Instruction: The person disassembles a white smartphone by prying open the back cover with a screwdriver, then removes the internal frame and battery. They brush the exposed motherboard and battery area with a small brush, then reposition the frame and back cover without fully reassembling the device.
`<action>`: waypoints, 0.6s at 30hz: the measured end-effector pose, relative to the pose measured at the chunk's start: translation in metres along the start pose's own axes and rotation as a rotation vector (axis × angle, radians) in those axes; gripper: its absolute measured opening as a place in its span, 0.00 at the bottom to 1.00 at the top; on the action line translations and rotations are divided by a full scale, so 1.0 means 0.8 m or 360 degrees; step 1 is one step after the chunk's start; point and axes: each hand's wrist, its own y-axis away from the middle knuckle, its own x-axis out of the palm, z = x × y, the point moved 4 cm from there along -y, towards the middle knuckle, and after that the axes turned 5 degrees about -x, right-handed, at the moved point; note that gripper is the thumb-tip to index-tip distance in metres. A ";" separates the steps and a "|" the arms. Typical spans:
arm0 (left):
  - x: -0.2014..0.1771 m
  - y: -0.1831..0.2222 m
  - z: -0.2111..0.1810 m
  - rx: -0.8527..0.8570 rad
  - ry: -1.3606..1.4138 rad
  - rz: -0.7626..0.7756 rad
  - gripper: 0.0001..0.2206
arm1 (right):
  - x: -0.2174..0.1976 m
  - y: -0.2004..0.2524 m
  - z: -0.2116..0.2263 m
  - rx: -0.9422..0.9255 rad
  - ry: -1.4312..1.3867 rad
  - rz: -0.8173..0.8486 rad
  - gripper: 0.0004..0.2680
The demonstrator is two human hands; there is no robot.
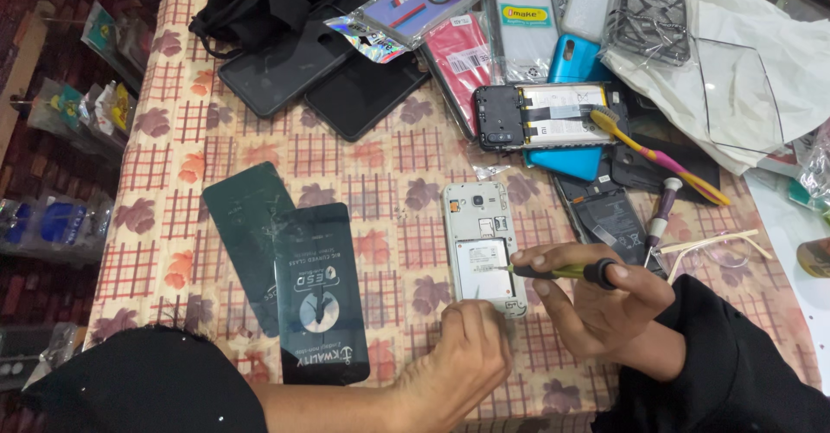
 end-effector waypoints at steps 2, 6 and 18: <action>0.000 0.000 -0.001 -0.0034 -0.0087 -0.0011 0.18 | -0.001 0.000 0.001 0.0003 0.0003 -0.0012 0.33; 0.000 0.000 -0.003 -0.0152 -0.0264 -0.0028 0.18 | -0.001 -0.003 0.003 -0.0038 0.0035 0.0022 0.32; 0.007 0.005 -0.008 -0.0206 -0.0214 0.0019 0.16 | -0.001 -0.001 0.004 -0.0075 0.0077 0.0001 0.31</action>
